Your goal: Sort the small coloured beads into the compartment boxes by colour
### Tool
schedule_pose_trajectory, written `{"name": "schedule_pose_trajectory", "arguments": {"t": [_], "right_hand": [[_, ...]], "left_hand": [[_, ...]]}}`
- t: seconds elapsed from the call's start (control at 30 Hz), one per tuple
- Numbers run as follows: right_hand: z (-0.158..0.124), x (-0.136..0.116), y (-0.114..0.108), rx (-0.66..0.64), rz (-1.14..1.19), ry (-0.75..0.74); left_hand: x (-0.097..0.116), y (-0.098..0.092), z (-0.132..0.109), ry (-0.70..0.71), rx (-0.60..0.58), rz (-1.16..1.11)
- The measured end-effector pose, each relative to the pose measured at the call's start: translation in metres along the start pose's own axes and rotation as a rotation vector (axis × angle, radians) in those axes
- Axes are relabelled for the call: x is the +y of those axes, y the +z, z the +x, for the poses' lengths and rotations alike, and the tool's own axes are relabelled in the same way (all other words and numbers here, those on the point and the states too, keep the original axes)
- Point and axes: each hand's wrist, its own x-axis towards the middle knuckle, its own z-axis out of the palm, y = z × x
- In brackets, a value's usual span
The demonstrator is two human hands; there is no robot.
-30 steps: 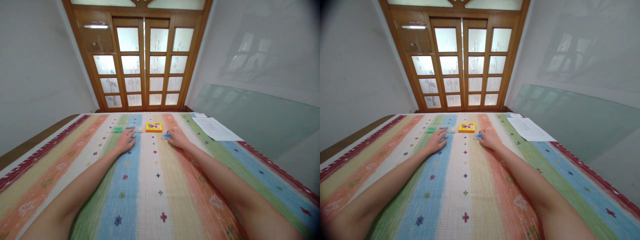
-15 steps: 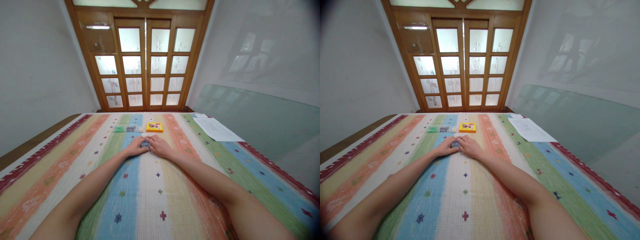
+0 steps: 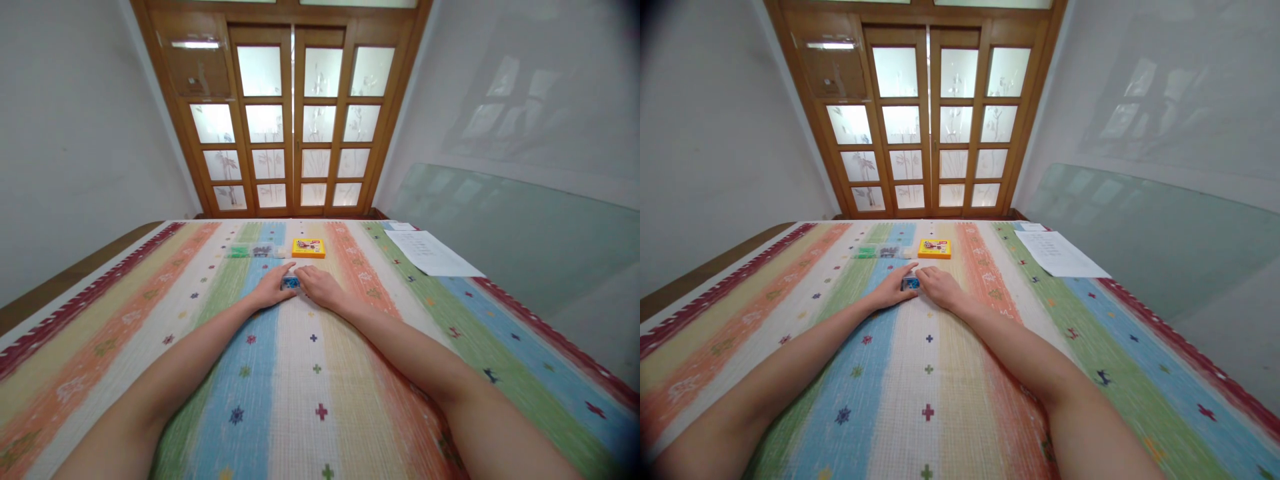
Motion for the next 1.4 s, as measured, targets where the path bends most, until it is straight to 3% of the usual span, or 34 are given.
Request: {"name": "schedule_pose_trajectory", "arguments": {"t": [0.23,0.37,0.67,0.83,0.93,1.13,1.4], "right_hand": [[-0.005,0.010,-0.006,0.110,0.067,0.195],[-0.007,0.013,-0.008,0.175,0.104,0.217],[-0.007,0.009,-0.010,0.348,0.322,0.347],[-0.009,0.008,-0.014,0.363,0.376,0.391],[-0.010,0.006,-0.014,0.369,0.378,0.354],[-0.013,0.009,-0.010,0.375,0.379,0.098],[-0.014,0.012,-0.007,0.371,0.356,0.044]], "left_hand": [[-0.003,-0.004,-0.002,-0.051,0.022,-0.117],[-0.002,-0.004,-0.001,-0.103,0.027,-0.222],[-0.007,-0.005,0.003,-0.149,0.157,-0.288],[-0.002,-0.013,0.001,-0.117,0.242,-0.203],[0.004,-0.017,-0.003,-0.073,0.251,-0.069],[0.004,-0.019,-0.008,0.117,0.255,0.207],[0.002,-0.021,-0.008,0.140,0.284,0.283]]}}
